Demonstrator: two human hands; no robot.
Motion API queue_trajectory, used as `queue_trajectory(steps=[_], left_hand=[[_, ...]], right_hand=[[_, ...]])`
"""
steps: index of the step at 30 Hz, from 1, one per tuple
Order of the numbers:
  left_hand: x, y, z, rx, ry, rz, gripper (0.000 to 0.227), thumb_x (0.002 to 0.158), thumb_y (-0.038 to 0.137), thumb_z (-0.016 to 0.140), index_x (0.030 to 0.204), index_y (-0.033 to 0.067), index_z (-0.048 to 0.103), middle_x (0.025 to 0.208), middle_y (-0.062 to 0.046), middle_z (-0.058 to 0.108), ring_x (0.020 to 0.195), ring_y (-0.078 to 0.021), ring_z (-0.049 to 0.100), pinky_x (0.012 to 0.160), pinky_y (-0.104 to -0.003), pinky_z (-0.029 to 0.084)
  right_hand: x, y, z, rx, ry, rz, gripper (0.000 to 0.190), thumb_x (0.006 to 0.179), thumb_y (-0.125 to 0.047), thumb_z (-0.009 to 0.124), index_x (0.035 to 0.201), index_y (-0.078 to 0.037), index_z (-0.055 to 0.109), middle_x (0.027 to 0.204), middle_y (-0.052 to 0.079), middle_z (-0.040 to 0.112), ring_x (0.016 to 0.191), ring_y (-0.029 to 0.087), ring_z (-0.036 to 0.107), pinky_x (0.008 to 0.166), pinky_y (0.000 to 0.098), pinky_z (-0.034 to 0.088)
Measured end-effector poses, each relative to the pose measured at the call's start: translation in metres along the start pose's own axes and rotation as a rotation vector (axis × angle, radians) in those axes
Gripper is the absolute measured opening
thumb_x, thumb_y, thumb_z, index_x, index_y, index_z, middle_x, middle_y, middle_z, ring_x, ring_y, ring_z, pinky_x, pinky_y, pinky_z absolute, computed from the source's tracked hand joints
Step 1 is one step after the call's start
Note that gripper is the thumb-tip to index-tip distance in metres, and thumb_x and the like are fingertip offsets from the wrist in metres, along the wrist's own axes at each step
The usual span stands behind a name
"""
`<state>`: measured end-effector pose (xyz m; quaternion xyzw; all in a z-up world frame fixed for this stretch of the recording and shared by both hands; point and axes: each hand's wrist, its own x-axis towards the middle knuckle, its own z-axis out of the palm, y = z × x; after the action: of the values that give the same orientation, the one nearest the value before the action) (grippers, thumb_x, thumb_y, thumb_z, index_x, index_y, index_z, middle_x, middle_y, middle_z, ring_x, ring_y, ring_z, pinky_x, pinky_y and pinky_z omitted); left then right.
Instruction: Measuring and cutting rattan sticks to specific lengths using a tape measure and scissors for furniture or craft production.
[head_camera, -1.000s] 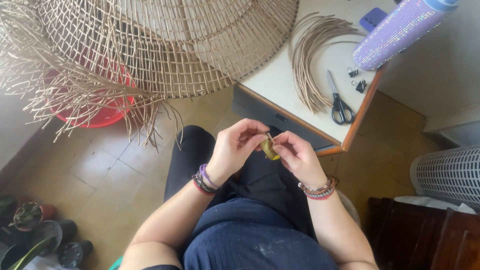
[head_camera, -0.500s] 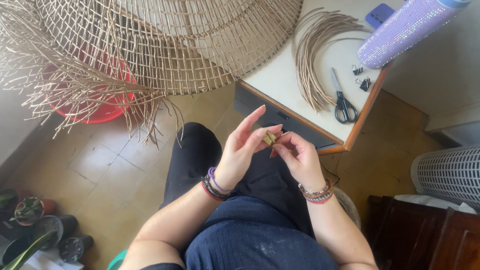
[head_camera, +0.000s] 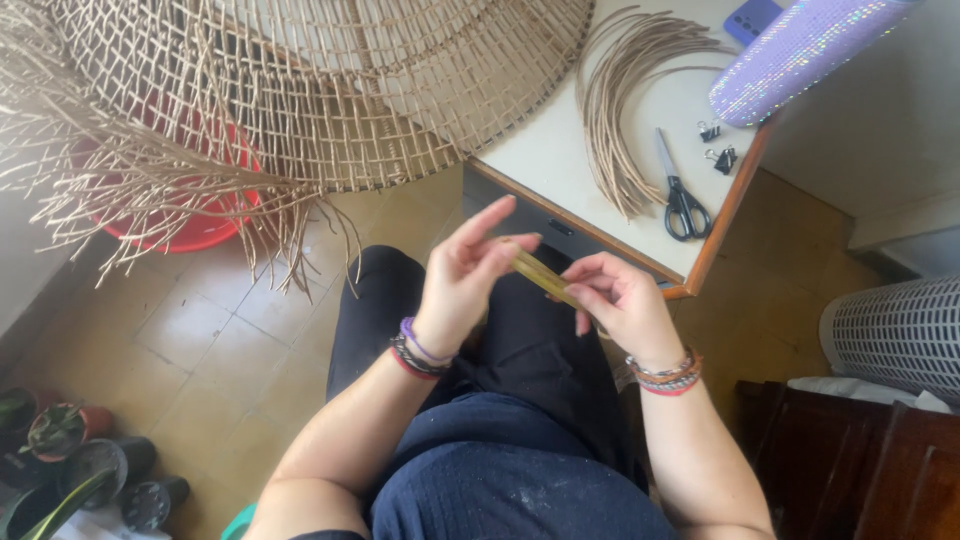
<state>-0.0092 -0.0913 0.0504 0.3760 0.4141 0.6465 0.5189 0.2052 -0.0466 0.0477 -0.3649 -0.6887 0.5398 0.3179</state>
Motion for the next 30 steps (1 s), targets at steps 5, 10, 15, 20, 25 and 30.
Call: queue_trajectory(steps=[5, 10, 15, 20, 25, 30], left_hand=[[0.012, 0.012, -0.024, -0.067, 0.112, 0.007, 0.047, 0.099, 0.004, 0.059, 0.145, 0.0023, 0.052, 0.110, -0.021, 0.075, 0.104, -0.0199, 0.073, 0.089, -0.026, 0.062], [0.019, 0.015, -0.047, -0.084, 0.226, 0.055, 0.045, 0.098, 0.003, 0.060, 0.142, 0.0002, 0.054, 0.109, -0.021, 0.075, 0.103, -0.0211, 0.074, 0.086, -0.024, 0.063], [0.023, 0.017, -0.075, -0.112, 0.321, 0.083, 0.046, 0.099, 0.002, 0.058, 0.145, 0.0016, 0.052, 0.111, -0.015, 0.075, 0.103, -0.0159, 0.074, 0.082, -0.016, 0.063], [0.024, 0.009, -0.101, -0.156, 0.367, 0.092, 0.045, 0.101, 0.000, 0.056, 0.145, 0.0019, 0.051, 0.113, -0.018, 0.073, 0.107, -0.0197, 0.074, 0.084, -0.017, 0.065], [0.022, 0.010, -0.113, -0.180, 0.410, 0.097, 0.045, 0.102, -0.002, 0.055, 0.146, 0.0002, 0.051, 0.115, -0.020, 0.073, 0.109, -0.0252, 0.075, 0.091, -0.026, 0.068], [0.022, 0.011, -0.118, -0.161, 0.431, 0.114, 0.042, 0.103, 0.000, 0.056, 0.145, 0.0012, 0.052, 0.115, -0.018, 0.073, 0.112, -0.0239, 0.075, 0.098, -0.030, 0.067]], right_hand=[[-0.013, -0.003, -0.039, 0.015, -0.014, 0.148, 0.011, 0.095, -0.002, 0.063, 0.100, 0.006, 0.069, 0.073, 0.017, 0.075, 0.042, 0.011, 0.063, 0.047, 0.0246, 0.054], [-0.030, -0.003, -0.073, 0.020, 0.024, 0.280, 0.011, 0.093, 0.000, 0.066, 0.094, 0.010, 0.071, 0.066, 0.019, 0.074, 0.039, 0.014, 0.062, 0.044, 0.0260, 0.051], [-0.050, 0.020, -0.102, 0.028, 0.039, 0.279, 0.012, 0.091, -0.003, 0.068, 0.090, 0.008, 0.072, 0.065, 0.019, 0.073, 0.039, 0.014, 0.062, 0.043, 0.0270, 0.052], [-0.055, 0.012, -0.113, 0.014, 0.018, 0.344, 0.013, 0.090, -0.004, 0.070, 0.088, 0.008, 0.073, 0.066, 0.021, 0.074, 0.040, 0.016, 0.062, 0.045, 0.0282, 0.053], [-0.056, 0.008, -0.121, -0.027, 0.000, 0.384, 0.014, 0.091, -0.005, 0.070, 0.089, 0.008, 0.074, 0.068, 0.022, 0.075, 0.042, 0.016, 0.063, 0.048, 0.0295, 0.054], [-0.055, 0.003, -0.124, -0.027, -0.032, 0.380, 0.015, 0.091, -0.007, 0.069, 0.089, 0.007, 0.075, 0.068, 0.021, 0.076, 0.044, 0.016, 0.064, 0.049, 0.0291, 0.055]])
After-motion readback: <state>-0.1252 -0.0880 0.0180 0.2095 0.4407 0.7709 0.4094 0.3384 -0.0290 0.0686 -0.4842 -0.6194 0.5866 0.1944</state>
